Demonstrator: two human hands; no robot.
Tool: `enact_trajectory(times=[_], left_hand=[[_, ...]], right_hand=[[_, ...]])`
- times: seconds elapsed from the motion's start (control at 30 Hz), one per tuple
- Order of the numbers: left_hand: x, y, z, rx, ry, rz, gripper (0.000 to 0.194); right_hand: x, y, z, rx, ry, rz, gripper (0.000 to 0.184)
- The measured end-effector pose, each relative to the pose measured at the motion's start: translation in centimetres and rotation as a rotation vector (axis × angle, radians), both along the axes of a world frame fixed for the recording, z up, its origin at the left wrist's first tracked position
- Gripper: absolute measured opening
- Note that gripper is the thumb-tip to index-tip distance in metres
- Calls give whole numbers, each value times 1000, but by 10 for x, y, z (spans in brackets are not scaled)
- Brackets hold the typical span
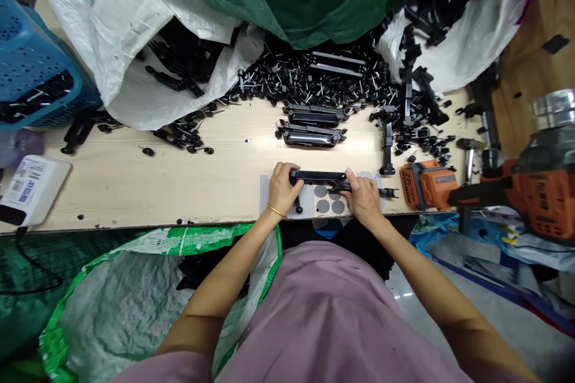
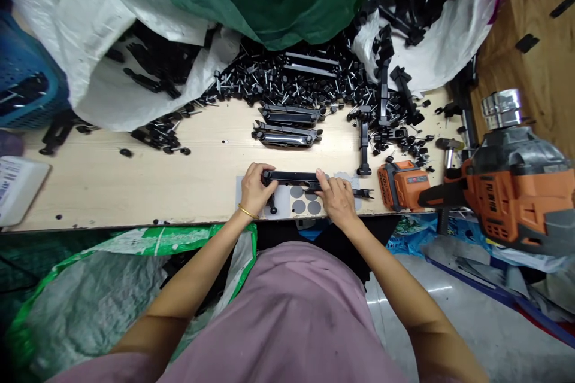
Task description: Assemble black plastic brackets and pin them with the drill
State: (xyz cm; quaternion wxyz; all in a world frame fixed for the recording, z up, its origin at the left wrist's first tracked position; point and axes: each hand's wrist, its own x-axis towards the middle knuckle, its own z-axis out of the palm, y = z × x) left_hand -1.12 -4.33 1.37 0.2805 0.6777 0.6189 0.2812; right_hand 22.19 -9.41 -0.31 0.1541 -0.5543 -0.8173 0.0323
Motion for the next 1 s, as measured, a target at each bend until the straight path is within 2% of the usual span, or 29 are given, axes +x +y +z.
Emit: enact_trajectory(times=[0.07, 0.1, 0.17, 0.27, 0.33, 0.43, 0.5, 0.63, 0.77, 0.83, 1.0], left_hand=[[-5, 3, 0, -5, -20, -82, 30], [-6, 2, 1, 5, -21, -77, 32], [-5, -7, 5, 25, 1, 0, 46], [2, -35, 13, -20, 82, 132, 79], [6, -53, 16, -82, 149, 158, 88], [4, -69, 16, -114, 251, 111, 80], [0, -70, 13, -130, 292, 55, 72], [2, -65, 10, -189, 320, -25, 65], [22, -61, 13, -216, 361, 96, 66], [23, -59, 15, -241, 336, 118, 66], [-3, -52, 16, -273, 352, -66, 69]], right_hand=[[6, 2, 2, -15, -12, 30, 62], [8, 2, 4, -24, -13, 32, 62], [5, -1, 13, -43, 2, -10, 63], [-15, -6, 35, 6, 94, -100, 69], [-37, -3, 47, 30, 164, -2, 70], [-68, 14, 50, -38, 132, 275, 60], [-79, 27, 42, -82, 34, 351, 55], [-80, 41, 26, -139, -68, 345, 60], [-78, 41, 26, -138, -87, 308, 60], [-79, 40, 29, -154, -85, 307, 60], [-81, 41, 33, -171, -96, 306, 62]])
